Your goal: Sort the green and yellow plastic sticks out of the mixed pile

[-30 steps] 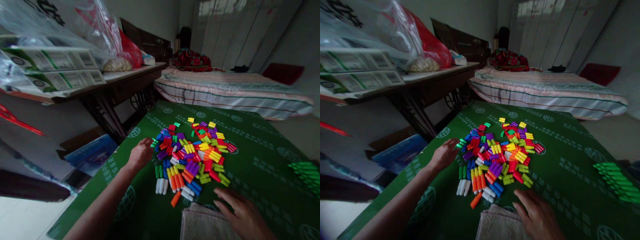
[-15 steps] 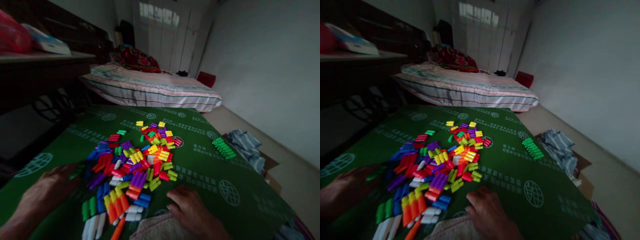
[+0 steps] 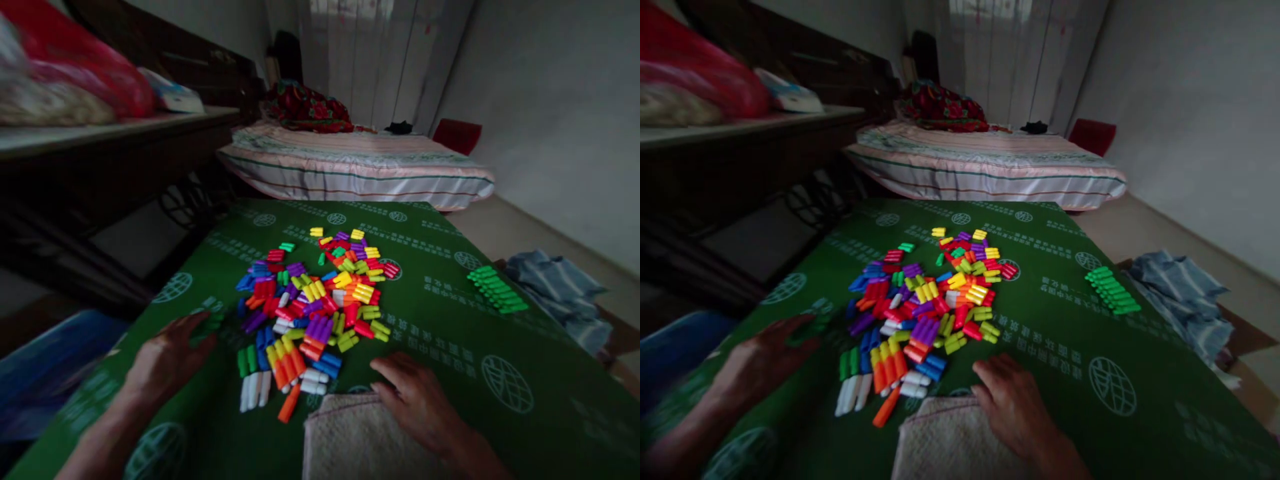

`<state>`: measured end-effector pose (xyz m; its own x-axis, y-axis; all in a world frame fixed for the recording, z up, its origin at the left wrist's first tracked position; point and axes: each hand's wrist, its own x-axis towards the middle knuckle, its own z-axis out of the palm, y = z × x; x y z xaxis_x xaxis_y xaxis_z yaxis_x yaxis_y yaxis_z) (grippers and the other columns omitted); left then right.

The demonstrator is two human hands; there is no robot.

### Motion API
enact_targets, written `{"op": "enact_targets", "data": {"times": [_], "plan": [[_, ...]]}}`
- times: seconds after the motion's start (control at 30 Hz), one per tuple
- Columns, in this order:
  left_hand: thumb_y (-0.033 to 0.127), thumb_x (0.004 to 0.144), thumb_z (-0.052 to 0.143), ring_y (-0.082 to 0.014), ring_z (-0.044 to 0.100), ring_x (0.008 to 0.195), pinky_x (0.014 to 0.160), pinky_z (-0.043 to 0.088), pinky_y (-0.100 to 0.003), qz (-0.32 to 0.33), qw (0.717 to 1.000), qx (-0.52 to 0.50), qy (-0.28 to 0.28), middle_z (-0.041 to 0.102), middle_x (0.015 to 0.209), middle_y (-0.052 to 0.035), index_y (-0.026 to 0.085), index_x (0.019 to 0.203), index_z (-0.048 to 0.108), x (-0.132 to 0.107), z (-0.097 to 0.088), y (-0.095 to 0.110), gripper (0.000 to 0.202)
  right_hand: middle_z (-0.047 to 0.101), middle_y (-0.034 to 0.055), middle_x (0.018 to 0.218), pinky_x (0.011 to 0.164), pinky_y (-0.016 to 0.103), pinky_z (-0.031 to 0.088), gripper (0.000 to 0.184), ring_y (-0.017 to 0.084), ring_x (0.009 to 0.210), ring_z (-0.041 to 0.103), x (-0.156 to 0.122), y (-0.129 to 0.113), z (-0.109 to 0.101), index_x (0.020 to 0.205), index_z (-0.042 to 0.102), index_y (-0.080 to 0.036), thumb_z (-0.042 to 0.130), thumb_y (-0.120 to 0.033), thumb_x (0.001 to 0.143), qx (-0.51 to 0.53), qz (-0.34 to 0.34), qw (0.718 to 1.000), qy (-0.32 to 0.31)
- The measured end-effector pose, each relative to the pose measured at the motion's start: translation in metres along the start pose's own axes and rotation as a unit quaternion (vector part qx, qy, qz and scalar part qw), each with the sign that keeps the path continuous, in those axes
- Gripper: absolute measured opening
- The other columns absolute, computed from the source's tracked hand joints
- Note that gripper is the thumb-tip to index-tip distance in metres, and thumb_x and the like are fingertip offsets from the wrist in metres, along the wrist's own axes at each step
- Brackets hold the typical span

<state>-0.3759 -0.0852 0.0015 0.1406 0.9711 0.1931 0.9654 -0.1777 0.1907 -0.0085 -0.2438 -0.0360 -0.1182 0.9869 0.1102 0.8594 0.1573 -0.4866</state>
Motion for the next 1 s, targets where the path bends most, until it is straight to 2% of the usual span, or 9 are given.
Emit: {"op": "enact_targets", "data": {"times": [0.03, 0.1, 0.27, 0.47, 0.6, 0.67, 0.73, 0.87, 1.0], "plan": [[0.045, 0.086, 0.041, -0.0185, 0.064, 0.089, 0.079, 0.051, -0.028, -0.011, 0.999, -0.002, -0.04, 0.064, 0.114, -0.0055, 0.011, 0.12, 0.054, -0.007, -0.005, 0.007, 0.051, 0.071, 0.0051, 0.098, 0.081, 0.031, 0.05, 0.028, 0.018, 0.091, 0.064, -0.002, 0.0, 0.001, 0.107, 0.066, -0.021, 0.05, -0.014, 0.086, -0.001, -0.007, 1.0, 0.001], [0.045, 0.086, 0.039, -0.0195, 0.065, 0.09, 0.078, 0.052, -0.029, -0.026, 0.997, -0.023, -0.065, 0.06, 0.123, -0.0078, 0.011, 0.125, 0.051, -0.019, -0.01, 0.018, 0.053, 0.071, 0.0057, 0.099, 0.08, 0.031, 0.051, 0.027, 0.019, 0.09, 0.065, -0.003, -0.001, 0.003, 0.107, 0.066, -0.021, 0.048, -0.016, 0.088, 0.0, -0.023, 1.0, 0.002], [0.039, 0.08, 0.04, -0.0243, 0.063, 0.103, 0.084, 0.054, -0.031, -0.009, 0.996, -0.051, -0.068, 0.063, 0.121, -0.0142, 0.009, 0.12, 0.057, -0.042, -0.01, 0.028, 0.053, 0.07, 0.0043, 0.095, 0.076, 0.031, 0.051, 0.025, 0.019, 0.086, 0.065, 0.004, -0.022, 0.008, 0.104, 0.066, -0.023, 0.048, -0.017, 0.088, -0.007, -0.058, 0.998, -0.017], [0.029, 0.081, 0.039, -0.0239, 0.061, 0.112, 0.094, 0.052, -0.036, 0.045, 0.997, 0.005, -0.067, 0.064, 0.122, -0.0132, 0.014, 0.121, 0.059, -0.06, 0.004, 0.023, 0.047, 0.069, -0.0007, 0.089, 0.072, 0.027, 0.049, 0.026, 0.017, 0.081, 0.065, 0.02, -0.057, 0.015, 0.105, 0.064, -0.026, 0.055, -0.014, 0.084, 0.017, -0.127, 0.992, -0.018], [0.018, 0.076, 0.047, -0.03, 0.053, 0.124, 0.098, 0.05, -0.047, 0.091, 0.992, 0.043, -0.072, 0.053, 0.137, -0.014, 0.021, 0.125, 0.059, -0.066, 0.013, 0.023, 0.05, 0.069, -0.0014, 0.096, 0.076, 0.028, 0.048, 0.036, 0.017, 0.085, 0.066, 0.019, -0.06, 0.024, 0.115, 0.059, -0.028, 0.053, -0.01, 0.083, 0.028, -0.157, 0.987, -0.023], [0.016, 0.074, 0.051, -0.0318, 0.046, 0.13, 0.102, 0.047, -0.048, 0.114, 0.989, 0.041, -0.084, 0.046, 0.143, -0.0151, 0.023, 0.125, 0.059, -0.066, 0.013, 0.029, 0.052, 0.069, -0.0015, 0.099, 0.079, 0.029, 0.048, 0.041, 0.018, 0.089, 0.065, 0.016, -0.057, 0.028, 0.121, 0.055, -0.029, 0.053, -0.011, 0.084, 0.022, -0.154, 0.987, -0.028], [0.014, 0.074, 0.053, -0.0316, 0.043, 0.132, 0.104, 0.045, -0.048, 0.113, 0.988, 0.039, -0.102, 0.044, 0.145, -0.0153, 0.024, 0.124, 0.059, -0.064, 0.009, 0.038, 0.051, 0.069, -0.0013, 0.098, 0.078, 0.028, 0.048, 0.037, 0.018, 0.089, 0.065, 0.013, -0.055, 0.03, 0.119, 0.056, -0.029, 0.054, -0.013, 0.085, 0.012, -0.145, 0.989, -0.03], [0.016, 0.075, 0.056, -0.0313, 0.049, 0.128, 0.103, 0.043, -0.054, 0.098, 0.988, 0.041, -0.108, 0.056, 0.134, -0.0135, 0.023, 0.12, 0.061, -0.058, 0.005, 0.054, 0.046, 0.069, -0.0021, 0.09, 0.072, 0.027, 0.047, 0.024, 0.018, 0.082, 0.065, 0.009, -0.053, 0.032, 0.103, 0.06, -0.028, 0.055, -0.014, 0.084, -0.001, -0.153, 0.988, -0.026], [0.022, 0.079, 0.056, -0.0288, 0.057, 0.118, 0.105, 0.042, -0.055, 0.117, 0.991, 0.014, -0.057, 0.066, 0.119, -0.012, 0.021, 0.114, 0.062, -0.058, 0.019, 0.053, 0.036, 0.068, -0.0022, 0.086, 0.07, 0.027, 0.046, 0.024, 0.018, 0.079, 0.065, 0.007, -0.052, 0.034, 0.102, 0.059, -0.028, 0.057, -0.015, 0.082, -0.017, -0.153, 0.988, -0.002]]}}
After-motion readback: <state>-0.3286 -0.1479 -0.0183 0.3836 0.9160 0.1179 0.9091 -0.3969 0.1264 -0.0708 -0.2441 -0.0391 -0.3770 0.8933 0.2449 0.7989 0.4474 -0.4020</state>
